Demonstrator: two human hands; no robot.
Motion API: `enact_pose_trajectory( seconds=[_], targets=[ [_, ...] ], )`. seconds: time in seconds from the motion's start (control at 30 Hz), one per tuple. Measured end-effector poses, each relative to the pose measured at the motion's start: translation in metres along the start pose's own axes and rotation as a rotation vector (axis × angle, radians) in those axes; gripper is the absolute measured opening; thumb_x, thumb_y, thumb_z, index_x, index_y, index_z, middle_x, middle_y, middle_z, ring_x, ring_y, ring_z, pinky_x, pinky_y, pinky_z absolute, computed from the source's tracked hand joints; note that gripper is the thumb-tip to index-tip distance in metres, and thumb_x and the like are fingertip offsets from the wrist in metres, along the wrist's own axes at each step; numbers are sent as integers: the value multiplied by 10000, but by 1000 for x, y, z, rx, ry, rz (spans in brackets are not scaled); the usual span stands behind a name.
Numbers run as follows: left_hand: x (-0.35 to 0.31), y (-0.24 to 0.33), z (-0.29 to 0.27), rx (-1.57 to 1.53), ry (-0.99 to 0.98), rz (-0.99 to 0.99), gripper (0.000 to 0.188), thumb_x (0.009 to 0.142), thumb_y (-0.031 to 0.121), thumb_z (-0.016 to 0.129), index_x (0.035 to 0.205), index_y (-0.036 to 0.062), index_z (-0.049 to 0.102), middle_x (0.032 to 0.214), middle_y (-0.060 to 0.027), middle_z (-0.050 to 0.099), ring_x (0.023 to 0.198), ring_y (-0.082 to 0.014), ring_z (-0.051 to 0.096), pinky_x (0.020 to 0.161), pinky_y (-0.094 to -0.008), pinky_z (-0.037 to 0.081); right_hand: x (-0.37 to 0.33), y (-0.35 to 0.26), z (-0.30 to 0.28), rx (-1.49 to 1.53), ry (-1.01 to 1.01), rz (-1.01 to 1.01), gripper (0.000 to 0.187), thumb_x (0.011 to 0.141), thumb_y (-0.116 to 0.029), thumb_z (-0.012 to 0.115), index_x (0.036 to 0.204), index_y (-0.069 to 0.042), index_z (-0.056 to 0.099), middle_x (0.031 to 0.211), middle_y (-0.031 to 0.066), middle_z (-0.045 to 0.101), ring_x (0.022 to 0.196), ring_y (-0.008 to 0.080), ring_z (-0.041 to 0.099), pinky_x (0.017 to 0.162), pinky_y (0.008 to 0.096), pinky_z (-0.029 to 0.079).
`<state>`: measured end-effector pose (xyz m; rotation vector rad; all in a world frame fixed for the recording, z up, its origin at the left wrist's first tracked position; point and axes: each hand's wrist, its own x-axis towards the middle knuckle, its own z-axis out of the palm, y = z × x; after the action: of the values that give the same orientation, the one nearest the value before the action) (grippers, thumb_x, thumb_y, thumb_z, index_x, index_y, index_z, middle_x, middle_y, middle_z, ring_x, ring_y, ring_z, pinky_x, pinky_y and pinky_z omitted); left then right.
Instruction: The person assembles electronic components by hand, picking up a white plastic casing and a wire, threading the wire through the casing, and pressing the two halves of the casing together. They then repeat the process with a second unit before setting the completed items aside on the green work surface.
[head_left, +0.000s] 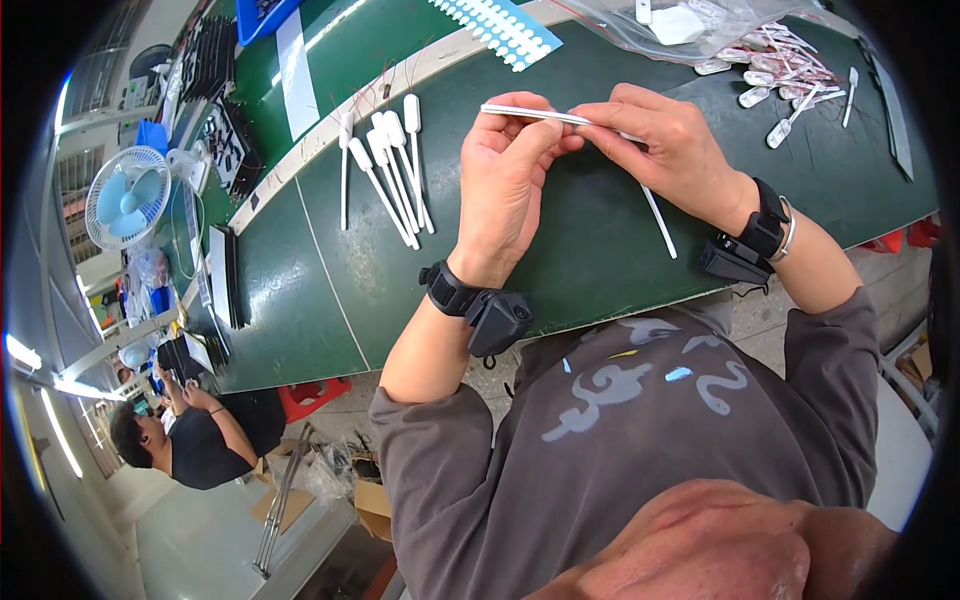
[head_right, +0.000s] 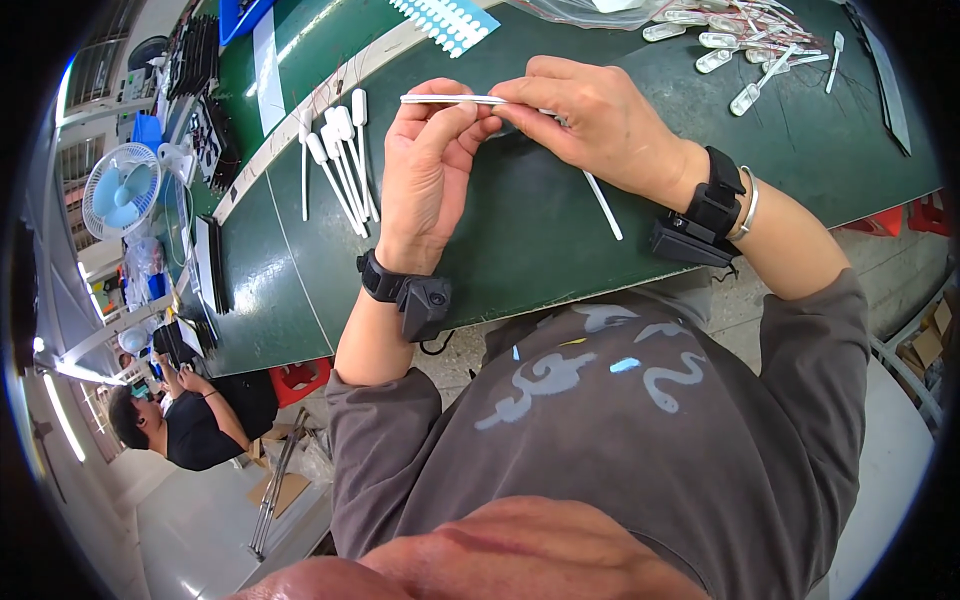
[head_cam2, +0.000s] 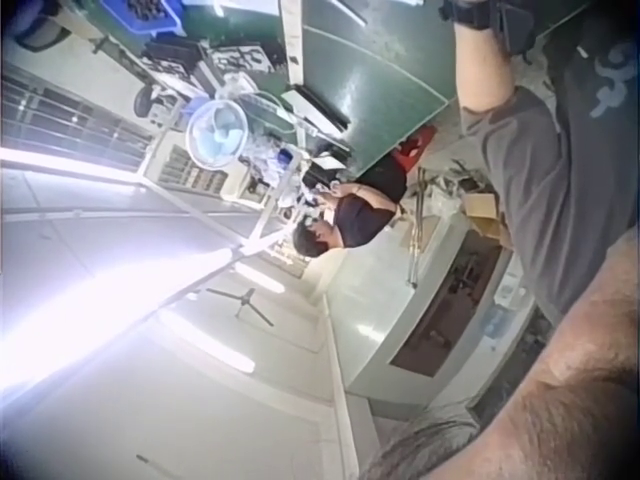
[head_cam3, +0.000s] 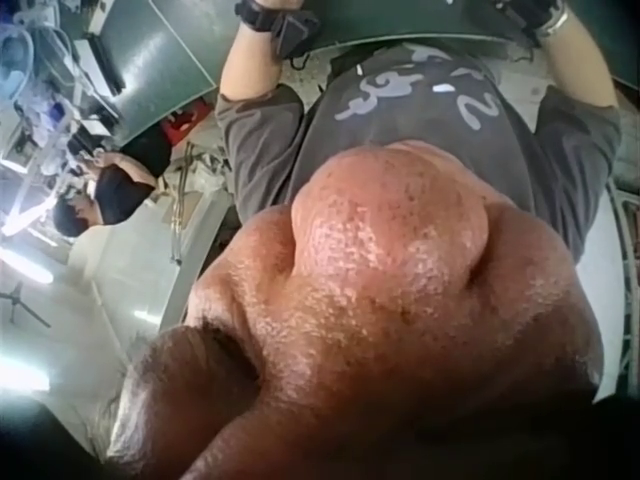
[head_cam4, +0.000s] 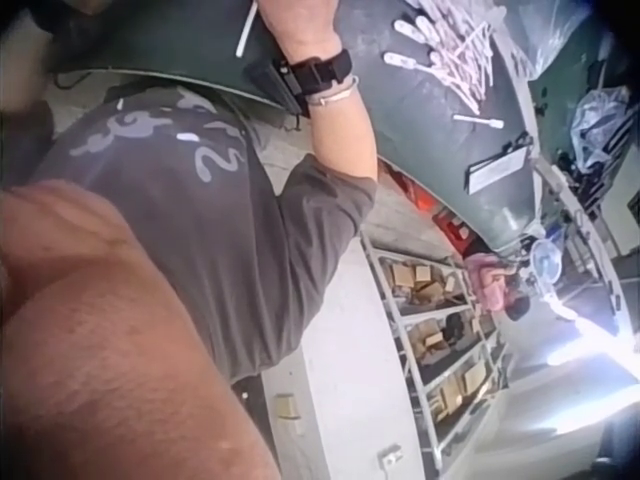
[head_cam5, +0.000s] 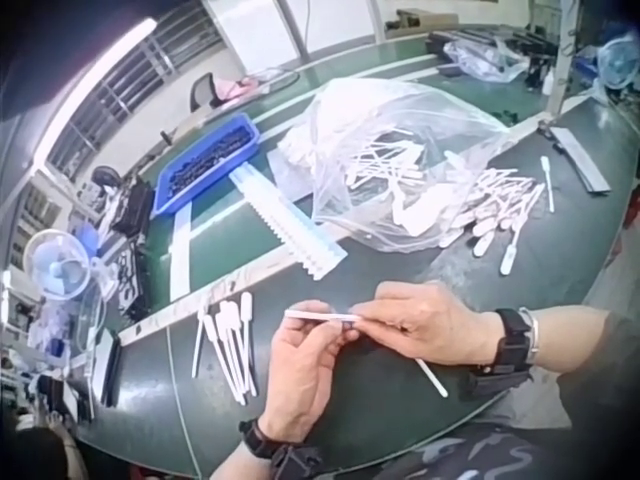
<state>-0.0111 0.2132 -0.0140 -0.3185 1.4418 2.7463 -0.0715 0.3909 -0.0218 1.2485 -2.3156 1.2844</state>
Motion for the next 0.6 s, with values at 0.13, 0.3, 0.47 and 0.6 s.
enact_pose_trajectory(
  seconds=[0.13,0.3,0.47,0.6],
  targets=[
    [0,-2,0,-27,-5,-5,255,882,-10,610,1118,-4,513,982,-96,604,883,-177,635,822,-313,533,-1,0,1,-2,0,-7,194,844,-26,681,1034,-61,703,737,55,544,566,174,525,494,289,410],
    [-1,-4,1,-56,1,-11,283,874,-14,613,1132,-5,498,984,-96,597,869,-166,617,828,-308,521,-1,-1,2,-7,-7,-3,198,842,-26,682,1036,-61,701,737,56,543,567,177,528,494,289,413],
    [-2,-7,3,-63,13,17,282,875,-5,609,1134,-6,497,975,-94,597,857,-157,604,818,-299,513,-1,-2,2,-17,-9,-22,205,843,-24,679,1043,-64,696,743,58,548,571,187,539,496,293,422],
    [-3,-9,4,-69,25,34,282,879,4,603,1139,-8,495,965,-90,598,853,-156,604,807,-290,509,-1,-2,2,-14,-9,-35,206,843,-24,678,1044,-66,693,749,59,553,574,195,546,497,297,426]
  ],
)
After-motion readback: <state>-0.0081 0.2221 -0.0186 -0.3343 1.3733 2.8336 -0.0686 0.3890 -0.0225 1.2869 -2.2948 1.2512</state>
